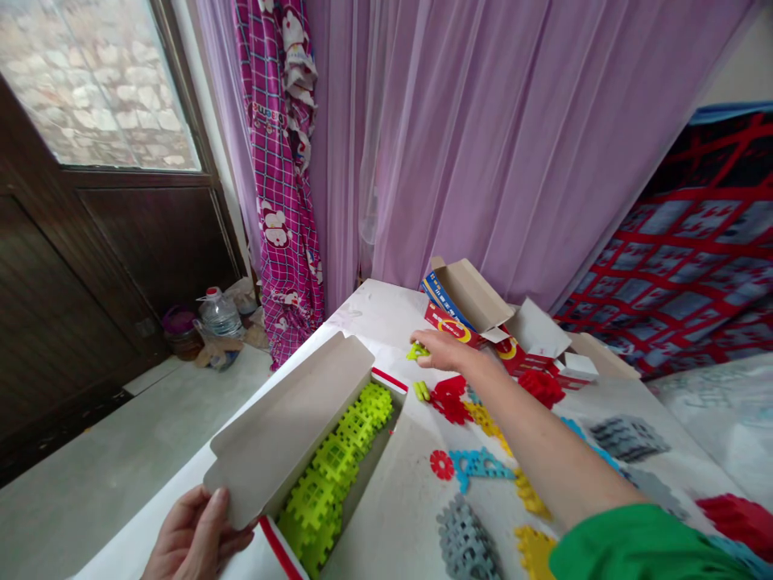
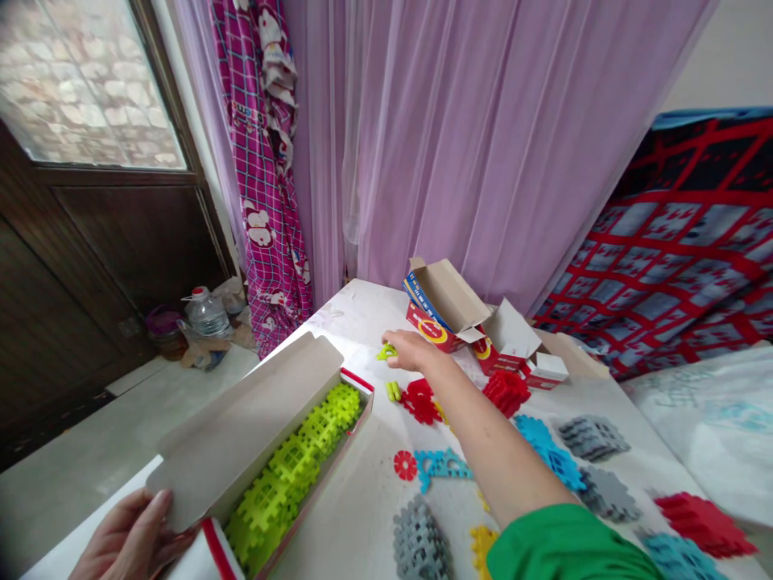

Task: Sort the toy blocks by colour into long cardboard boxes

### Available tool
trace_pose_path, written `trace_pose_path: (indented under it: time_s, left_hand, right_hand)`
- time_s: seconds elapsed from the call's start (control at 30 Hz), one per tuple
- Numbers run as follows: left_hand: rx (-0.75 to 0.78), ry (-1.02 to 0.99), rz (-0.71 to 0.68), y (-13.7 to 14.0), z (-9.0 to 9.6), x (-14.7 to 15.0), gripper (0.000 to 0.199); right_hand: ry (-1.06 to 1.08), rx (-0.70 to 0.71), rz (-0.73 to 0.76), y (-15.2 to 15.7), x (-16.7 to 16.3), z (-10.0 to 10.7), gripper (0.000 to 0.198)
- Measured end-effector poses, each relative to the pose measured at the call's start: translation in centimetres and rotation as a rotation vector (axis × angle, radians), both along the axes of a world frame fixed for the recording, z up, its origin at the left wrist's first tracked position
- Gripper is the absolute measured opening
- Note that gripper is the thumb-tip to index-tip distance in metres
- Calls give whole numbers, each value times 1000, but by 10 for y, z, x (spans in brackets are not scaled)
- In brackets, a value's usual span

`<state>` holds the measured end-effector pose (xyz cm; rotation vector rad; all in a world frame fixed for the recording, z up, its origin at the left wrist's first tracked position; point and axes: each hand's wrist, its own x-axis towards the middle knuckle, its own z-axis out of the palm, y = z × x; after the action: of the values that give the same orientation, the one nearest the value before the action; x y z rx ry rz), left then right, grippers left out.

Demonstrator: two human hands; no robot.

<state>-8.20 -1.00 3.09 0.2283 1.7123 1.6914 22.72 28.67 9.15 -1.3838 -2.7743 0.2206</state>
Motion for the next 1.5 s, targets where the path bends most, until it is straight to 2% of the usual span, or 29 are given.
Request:
trace_pose_path:
  time_s: [0.1, 0.17, 0.23, 0.33, 0.47, 0.6, 0.73, 0.9, 0.97, 1.07, 1.27, 1.5]
  left_hand:
    - [1, 4, -13, 0, 4, 3, 58]
    - [6, 23, -20, 0, 4, 4, 57]
    - [13, 41, -28, 0, 4, 4, 58]
    - [17, 55, -45, 0, 3, 4, 60]
    - [10, 46, -50, -1, 1, 2, 62]
    - [12, 57, -44, 0, 1, 1, 60]
    - [18, 73, -56, 0, 4, 3, 59]
    - [5, 58, -58, 0, 6, 3, 60]
    - [1, 46, -56, 0, 6, 3, 62]
    - [2, 32, -48, 0, 7, 3, 63]
    - [-14, 8, -53, -2, 7, 4, 64]
    - [-22, 22, -80, -4, 6, -1, 66]
  right_hand:
    - [60, 50, 152, -29, -16, 23, 44]
    - [54, 47, 293, -54, -37, 30, 45]
    - [0, 27, 401, -76, -58, 29, 45]
    - [-73, 44, 445, -95, -79, 18, 41]
    - [-87, 56, 452, -98, -83, 7, 34]
    - [-12, 52, 425, -90, -72, 11, 33]
    - [-30, 71, 380, -80, -65, 14, 33]
    - [-7, 133, 436, -78, -65, 7, 38]
    - [32, 163, 421, -77, -61, 6, 41]
    - [54, 188, 347, -72, -45, 8, 35]
    - [-103, 140, 55, -50, -9, 12, 28]
    - [-322, 42, -88, -51, -10, -12, 33]
